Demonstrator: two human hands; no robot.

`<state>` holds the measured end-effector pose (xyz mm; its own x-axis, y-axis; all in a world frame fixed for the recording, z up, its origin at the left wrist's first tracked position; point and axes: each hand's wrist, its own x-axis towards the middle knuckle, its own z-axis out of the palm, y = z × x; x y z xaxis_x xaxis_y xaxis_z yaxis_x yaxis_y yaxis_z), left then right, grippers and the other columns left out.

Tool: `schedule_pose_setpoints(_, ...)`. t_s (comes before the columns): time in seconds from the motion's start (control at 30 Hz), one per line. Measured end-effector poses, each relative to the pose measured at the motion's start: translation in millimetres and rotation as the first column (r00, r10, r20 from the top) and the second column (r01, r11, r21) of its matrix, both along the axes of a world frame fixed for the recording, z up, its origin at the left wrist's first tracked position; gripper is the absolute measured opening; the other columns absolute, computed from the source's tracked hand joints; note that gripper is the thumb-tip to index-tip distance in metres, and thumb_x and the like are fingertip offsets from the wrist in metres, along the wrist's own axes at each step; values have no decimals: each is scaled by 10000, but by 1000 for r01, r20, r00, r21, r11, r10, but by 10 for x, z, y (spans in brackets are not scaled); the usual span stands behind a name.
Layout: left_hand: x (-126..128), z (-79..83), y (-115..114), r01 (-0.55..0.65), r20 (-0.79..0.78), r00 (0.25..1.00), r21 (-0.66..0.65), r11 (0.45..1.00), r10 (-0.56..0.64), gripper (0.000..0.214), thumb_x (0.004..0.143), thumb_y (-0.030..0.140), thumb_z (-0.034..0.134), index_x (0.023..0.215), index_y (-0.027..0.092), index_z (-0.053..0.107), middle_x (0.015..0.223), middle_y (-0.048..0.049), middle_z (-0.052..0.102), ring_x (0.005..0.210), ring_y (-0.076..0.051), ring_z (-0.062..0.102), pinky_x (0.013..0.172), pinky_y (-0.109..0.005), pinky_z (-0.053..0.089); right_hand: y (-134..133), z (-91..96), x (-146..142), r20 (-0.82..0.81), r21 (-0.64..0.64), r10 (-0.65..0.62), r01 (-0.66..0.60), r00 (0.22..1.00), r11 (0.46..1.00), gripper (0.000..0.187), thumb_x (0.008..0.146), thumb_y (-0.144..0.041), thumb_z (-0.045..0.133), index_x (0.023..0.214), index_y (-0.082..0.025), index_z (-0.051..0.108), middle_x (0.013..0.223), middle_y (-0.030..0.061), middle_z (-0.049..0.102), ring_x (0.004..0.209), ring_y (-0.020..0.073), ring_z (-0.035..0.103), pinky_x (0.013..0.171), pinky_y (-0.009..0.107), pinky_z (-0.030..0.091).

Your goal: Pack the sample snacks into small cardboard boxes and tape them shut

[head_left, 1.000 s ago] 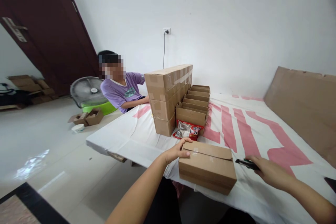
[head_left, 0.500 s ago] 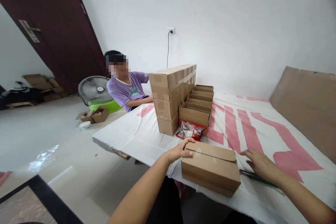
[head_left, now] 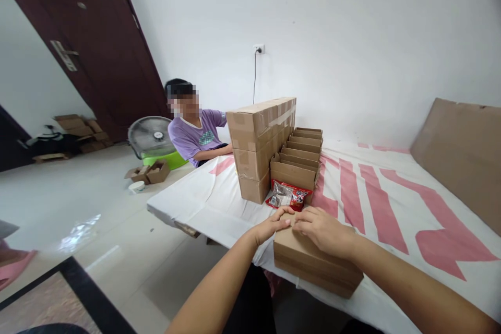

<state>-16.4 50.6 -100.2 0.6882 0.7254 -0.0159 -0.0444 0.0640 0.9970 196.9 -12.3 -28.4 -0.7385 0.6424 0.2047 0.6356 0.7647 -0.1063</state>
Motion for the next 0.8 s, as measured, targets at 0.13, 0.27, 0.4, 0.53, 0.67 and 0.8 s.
schedule_pose_setpoints(0.13,-2,-5,-2,-2,2,1000,5,1000,2,504,741,515,721,1113,271,484,1030,14,552,971,-207,526,899,-350,372,54,6,-30,80,21,24,-26,997,999,240,978,-146,465,1064,-200,682,1139,61,671,1060,204,536,940,374,426)
schedule_pose_setpoints(0.27,-5,-9,-2,-3,-2,1000,18,1000,3,496,746,506,725,1113,264,494,1035,11,559,1013,-217,523,938,-361,361,90,52,-85,154,33,49,-55,987,998,251,966,-133,457,1099,-169,667,1084,89,676,1021,217,548,891,375,419)
schedule_pose_setpoints(0.4,0,-24,12,5,-4,1000,25,1000,-4,520,738,532,722,1120,270,486,1080,5,574,1072,-233,521,976,-378,351,218,102,-139,177,-89,64,-49,982,995,238,871,-104,532,1040,-194,674,1060,78,659,944,209,554,805,339,406)
schedule_pose_setpoints(0.53,-1,-37,27,-6,-17,1000,44,999,6,540,726,536,735,1130,274,491,1138,-4,579,1136,-248,504,1016,-394,334,375,101,-174,198,-150,103,-74,975,986,114,796,-114,595,840,-200,655,963,37,634,870,188,539,739,295,383)
schedule_pose_setpoints(0.67,-9,-44,34,-12,-24,1000,49,999,13,535,733,526,733,1137,266,500,1152,-9,588,1169,-260,491,1025,-401,331,414,96,-195,215,-162,124,-90,969,983,122,751,-78,599,803,-182,637,935,41,612,822,180,513,723,294,372)
schedule_pose_setpoints(0.8,-10,-42,31,-7,-17,1000,39,999,7,527,745,527,721,1141,263,495,1123,-11,601,1129,-255,521,996,-394,348,367,110,-172,188,-144,117,-91,975,985,133,791,-81,579,859,-178,640,962,50,617,859,181,526,757,292,401)
